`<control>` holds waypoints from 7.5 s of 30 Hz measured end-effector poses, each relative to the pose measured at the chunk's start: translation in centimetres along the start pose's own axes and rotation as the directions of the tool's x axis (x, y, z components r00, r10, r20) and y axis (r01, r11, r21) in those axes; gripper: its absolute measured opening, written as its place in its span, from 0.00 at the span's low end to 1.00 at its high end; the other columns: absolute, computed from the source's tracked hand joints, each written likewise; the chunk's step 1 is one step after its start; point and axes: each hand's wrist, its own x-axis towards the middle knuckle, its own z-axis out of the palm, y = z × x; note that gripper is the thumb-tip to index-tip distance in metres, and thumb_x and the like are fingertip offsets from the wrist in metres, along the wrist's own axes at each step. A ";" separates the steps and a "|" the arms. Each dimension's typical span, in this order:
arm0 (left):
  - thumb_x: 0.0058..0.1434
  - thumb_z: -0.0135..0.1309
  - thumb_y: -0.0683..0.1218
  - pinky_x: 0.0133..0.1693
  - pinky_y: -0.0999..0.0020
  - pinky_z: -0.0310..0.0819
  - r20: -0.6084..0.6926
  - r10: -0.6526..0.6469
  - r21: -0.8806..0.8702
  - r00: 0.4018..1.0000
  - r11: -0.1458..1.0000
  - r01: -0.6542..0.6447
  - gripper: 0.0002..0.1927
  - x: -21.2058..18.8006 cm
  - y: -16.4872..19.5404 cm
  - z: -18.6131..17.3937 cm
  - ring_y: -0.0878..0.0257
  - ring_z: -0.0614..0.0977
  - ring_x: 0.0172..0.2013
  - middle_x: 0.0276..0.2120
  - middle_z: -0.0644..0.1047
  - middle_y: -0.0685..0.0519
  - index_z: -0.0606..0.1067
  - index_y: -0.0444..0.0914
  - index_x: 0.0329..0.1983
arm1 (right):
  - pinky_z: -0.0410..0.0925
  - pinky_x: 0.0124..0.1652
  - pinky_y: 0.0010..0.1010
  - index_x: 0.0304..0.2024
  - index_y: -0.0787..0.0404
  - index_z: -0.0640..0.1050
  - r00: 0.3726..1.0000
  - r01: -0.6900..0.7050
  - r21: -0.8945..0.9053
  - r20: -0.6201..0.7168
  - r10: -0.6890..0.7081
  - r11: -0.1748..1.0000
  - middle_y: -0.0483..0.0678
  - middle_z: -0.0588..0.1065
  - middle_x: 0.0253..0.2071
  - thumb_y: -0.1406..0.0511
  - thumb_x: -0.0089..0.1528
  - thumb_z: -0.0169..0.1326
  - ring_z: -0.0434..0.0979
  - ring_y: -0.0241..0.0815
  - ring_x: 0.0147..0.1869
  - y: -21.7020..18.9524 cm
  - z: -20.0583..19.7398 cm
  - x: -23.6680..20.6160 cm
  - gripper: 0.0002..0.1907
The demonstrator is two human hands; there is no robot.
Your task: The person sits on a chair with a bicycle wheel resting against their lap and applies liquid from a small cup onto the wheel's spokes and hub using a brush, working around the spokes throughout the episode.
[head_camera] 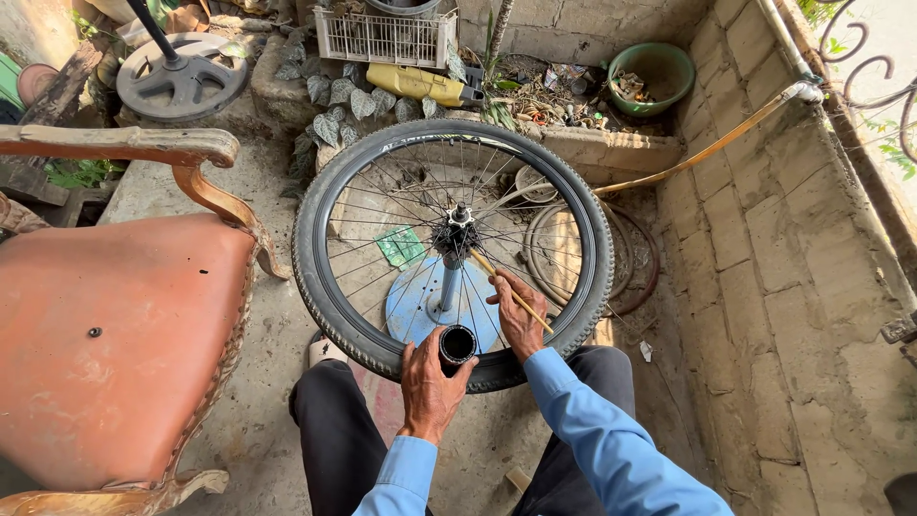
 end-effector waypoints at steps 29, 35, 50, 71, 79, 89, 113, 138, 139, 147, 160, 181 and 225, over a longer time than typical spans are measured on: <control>0.53 0.70 0.51 0.66 0.44 0.57 -0.001 0.013 -0.008 1.000 1.000 -0.013 0.35 -0.4 0.1 1.0 0.49 0.78 0.56 0.54 0.78 0.44 0.69 0.37 0.61 | 0.80 0.33 0.29 0.52 0.64 0.82 0.993 0.121 -0.200 0.020 -0.119 0.972 0.51 0.85 0.37 0.60 0.67 0.55 0.87 0.39 0.34 -0.7 0.3 1.1 0.17; 0.54 0.69 0.51 0.67 0.44 0.57 0.011 0.010 -0.005 1.000 1.000 -0.010 0.34 -0.5 0.1 1.2 0.49 0.78 0.56 0.54 0.78 0.44 0.69 0.37 0.61 | 0.78 0.32 0.31 0.53 0.62 0.83 0.995 0.075 -0.350 -0.030 -0.091 0.934 0.55 0.84 0.31 0.60 0.67 0.56 0.87 0.39 0.33 -0.5 -0.2 0.4 0.16; 0.54 0.69 0.51 0.66 0.46 0.58 0.049 0.016 -0.041 0.999 0.999 -0.014 0.36 -0.6 1.1 2.2 0.49 0.78 0.56 0.54 0.77 0.43 0.68 0.35 0.62 | 0.79 0.35 0.29 0.56 0.66 0.80 0.999 0.032 -0.027 -0.009 -0.033 0.999 0.54 0.84 0.43 0.59 0.68 0.54 0.86 0.40 0.36 -0.3 -0.6 1.1 0.20; 0.53 0.70 0.52 0.69 0.44 0.55 0.031 0.011 -0.062 0.999 0.998 -0.009 0.37 -1.0 1.7 2.4 0.48 0.77 0.58 0.56 0.77 0.42 0.68 0.37 0.62 | 0.79 0.35 0.31 0.56 0.66 0.80 0.998 0.044 0.029 -0.039 -0.043 0.999 0.55 0.84 0.42 0.59 0.68 0.53 0.86 0.40 0.35 0.5 -2.0 0.5 0.20; 0.49 0.73 0.52 0.62 0.46 0.64 -0.198 -0.045 -0.028 0.979 0.999 0.040 0.38 0.5 0.6 -1.9 0.40 0.68 0.64 0.61 0.71 0.35 0.71 0.34 0.60 | 0.80 0.35 0.30 0.54 0.68 0.79 0.997 0.061 0.092 -0.062 -0.055 0.994 0.57 0.84 0.41 0.62 0.68 0.54 0.86 0.40 0.36 0.5 -4.1 -1.4 0.18; 0.51 0.70 0.52 0.54 0.53 0.75 -0.029 -0.190 -0.005 0.981 0.982 0.190 0.38 1.2 0.4 -2.2 0.48 0.76 0.52 0.51 0.79 0.43 0.69 0.34 0.61 | 0.81 0.36 0.31 0.52 0.68 0.81 0.996 0.063 0.143 0.060 -0.073 0.988 0.57 0.84 0.40 0.62 0.68 0.54 0.85 0.39 0.36 0.3 -3.7 -2.5 0.16; 0.51 0.72 0.52 0.62 0.49 0.65 -0.115 -0.012 0.018 0.993 1.000 0.014 0.36 0.8 0.0 -1.0 0.44 0.72 0.58 0.55 0.75 0.40 0.70 0.34 0.59 | 0.78 0.32 0.32 0.57 0.60 0.80 0.995 0.061 -0.272 0.087 -0.038 0.960 0.53 0.84 0.34 0.54 0.68 0.52 0.87 0.40 0.34 -1.2 1.1 0.1 0.22; 0.53 0.70 0.53 0.69 0.47 0.53 -0.032 -0.085 0.038 0.996 0.996 0.086 0.37 0.3 -0.9 -0.2 0.43 0.73 0.62 0.56 0.76 0.38 0.69 0.34 0.61 | 0.67 0.24 0.39 0.57 0.49 0.82 0.989 0.052 -0.462 -0.097 -0.109 0.885 0.52 0.81 0.24 0.53 0.68 0.51 0.76 0.42 0.20 -1.0 1.8 -2.8 0.20; 0.53 0.70 0.53 0.69 0.46 0.53 -0.037 -0.074 0.043 0.997 0.996 0.076 0.37 0.2 -1.0 -0.1 0.43 0.73 0.61 0.56 0.76 0.38 0.69 0.33 0.61 | 0.68 0.24 0.39 0.58 0.50 0.82 0.988 0.056 -0.464 -0.104 -0.117 0.884 0.52 0.81 0.24 0.52 0.68 0.51 0.76 0.41 0.21 -1.0 1.8 -2.9 0.20; 0.52 0.69 0.51 0.68 0.46 0.56 -0.041 -0.055 0.026 0.998 0.998 0.056 0.35 0.2 -0.5 -0.3 0.48 0.77 0.56 0.53 0.77 0.42 0.69 0.34 0.60 | 0.64 0.23 0.41 0.61 0.48 0.81 0.994 -0.006 -0.446 -0.102 -0.045 0.895 0.55 0.78 0.22 0.50 0.68 0.52 0.72 0.41 0.21 -1.3 3.2 -2.1 0.22; 0.52 0.70 0.50 0.66 0.46 0.58 -0.028 -0.042 0.013 0.999 0.999 0.042 0.35 0.0 -0.3 0.4 0.49 0.78 0.55 0.53 0.78 0.43 0.69 0.34 0.59 | 0.67 0.24 0.38 0.60 0.48 0.80 0.997 0.021 -0.432 -0.052 -0.048 0.902 0.52 0.81 0.26 0.50 0.67 0.51 0.76 0.41 0.21 -0.7 1.7 -2.2 0.22; 0.54 0.69 0.50 0.67 0.46 0.57 0.026 -0.009 -0.033 1.000 0.999 0.009 0.36 -0.5 0.5 1.2 0.47 0.78 0.56 0.55 0.77 0.41 0.67 0.34 0.62 | 0.67 0.25 0.32 0.56 0.54 0.82 0.994 0.102 -0.334 0.071 -0.083 0.937 0.49 0.78 0.21 0.51 0.67 0.55 0.77 0.37 0.23 -0.4 0.6 -0.8 0.21; 0.51 0.70 0.54 0.70 0.45 0.48 -0.125 -0.058 0.138 0.990 0.988 0.075 0.39 1.5 -1.9 -1.0 0.47 0.77 0.58 0.53 0.78 0.40 0.69 0.31 0.60 | 0.78 0.33 0.29 0.51 0.62 0.83 0.966 0.258 -0.219 0.084 -0.245 0.941 0.50 0.85 0.35 0.59 0.69 0.53 0.86 0.36 0.33 -2.6 -1.8 -4.0 0.16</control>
